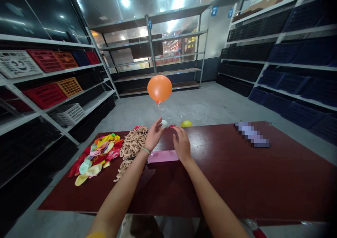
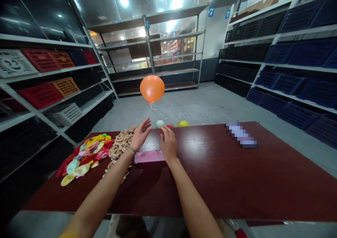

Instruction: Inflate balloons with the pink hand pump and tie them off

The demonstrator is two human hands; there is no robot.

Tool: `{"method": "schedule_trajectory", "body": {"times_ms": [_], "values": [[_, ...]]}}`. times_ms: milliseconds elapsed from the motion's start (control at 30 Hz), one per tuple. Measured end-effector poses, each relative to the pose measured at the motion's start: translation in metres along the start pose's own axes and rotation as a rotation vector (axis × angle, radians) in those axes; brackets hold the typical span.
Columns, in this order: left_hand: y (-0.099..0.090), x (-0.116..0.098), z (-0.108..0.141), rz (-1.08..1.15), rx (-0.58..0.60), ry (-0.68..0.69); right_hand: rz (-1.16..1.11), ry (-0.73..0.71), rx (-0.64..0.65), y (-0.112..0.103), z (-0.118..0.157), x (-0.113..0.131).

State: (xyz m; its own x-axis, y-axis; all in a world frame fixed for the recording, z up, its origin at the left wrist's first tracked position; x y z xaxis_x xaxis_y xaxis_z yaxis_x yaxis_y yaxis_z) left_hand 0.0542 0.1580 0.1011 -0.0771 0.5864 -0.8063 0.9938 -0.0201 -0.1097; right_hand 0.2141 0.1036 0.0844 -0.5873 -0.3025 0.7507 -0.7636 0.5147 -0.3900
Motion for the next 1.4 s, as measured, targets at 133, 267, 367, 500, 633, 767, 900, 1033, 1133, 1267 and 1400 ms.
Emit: {"method": "schedule_trajectory", "body": {"times_ms": [133,267,367,500,633,767,900,1033,1133,1267,1400], "values": [[-0.029,-0.004,0.021,-0.037,-0.059,-0.022,0.0,-0.054,0.045,0.007,0.006,0.01],[-0.061,-0.008,0.048,-0.023,-0.115,-0.07,0.012,-0.119,0.109,0.019,0.021,0.024],[-0.091,-0.015,0.074,-0.1,-0.124,-0.078,0.034,-0.215,0.23,0.035,0.041,0.041],[-0.137,-0.022,0.121,-0.256,-0.143,-0.14,0.075,-0.381,0.381,0.056,0.075,0.066],[-0.189,-0.024,0.177,-0.375,-0.267,-0.256,0.057,-0.494,0.446,0.07,0.103,0.084],[-0.234,-0.039,0.212,-0.727,-0.334,-0.252,0.059,-0.612,0.506,0.081,0.13,0.098],[-0.26,-0.061,0.217,-1.036,-0.335,-0.092,0.084,-0.72,0.55,0.088,0.153,0.105],[-0.274,-0.054,0.215,-1.231,-0.248,-0.09,0.12,-0.785,0.593,0.093,0.164,0.107],[-0.278,-0.036,0.216,-1.237,-0.17,-0.203,0.131,-0.768,0.583,0.093,0.162,0.105],[-0.271,-0.036,0.212,-1.137,-0.198,-0.195,0.116,-0.749,0.587,0.093,0.16,0.104],[-0.254,-0.051,0.196,-0.932,-0.255,-0.124,0.076,-0.703,0.6,0.091,0.155,0.102]]}}
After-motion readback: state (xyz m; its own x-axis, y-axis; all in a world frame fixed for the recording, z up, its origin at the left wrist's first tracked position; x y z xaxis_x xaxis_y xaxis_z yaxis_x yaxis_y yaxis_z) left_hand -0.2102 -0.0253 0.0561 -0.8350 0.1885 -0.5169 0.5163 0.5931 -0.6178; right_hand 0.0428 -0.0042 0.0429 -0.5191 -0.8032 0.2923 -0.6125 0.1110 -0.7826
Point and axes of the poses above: each hand's wrist, its own z-axis away from the middle knuckle, its own y-axis out of the palm, x = y × z, the point moved 9 cm from there along -z, towards the middle knuckle, and after that the axes turned 15 degrees about y, right-handed, at the moved point
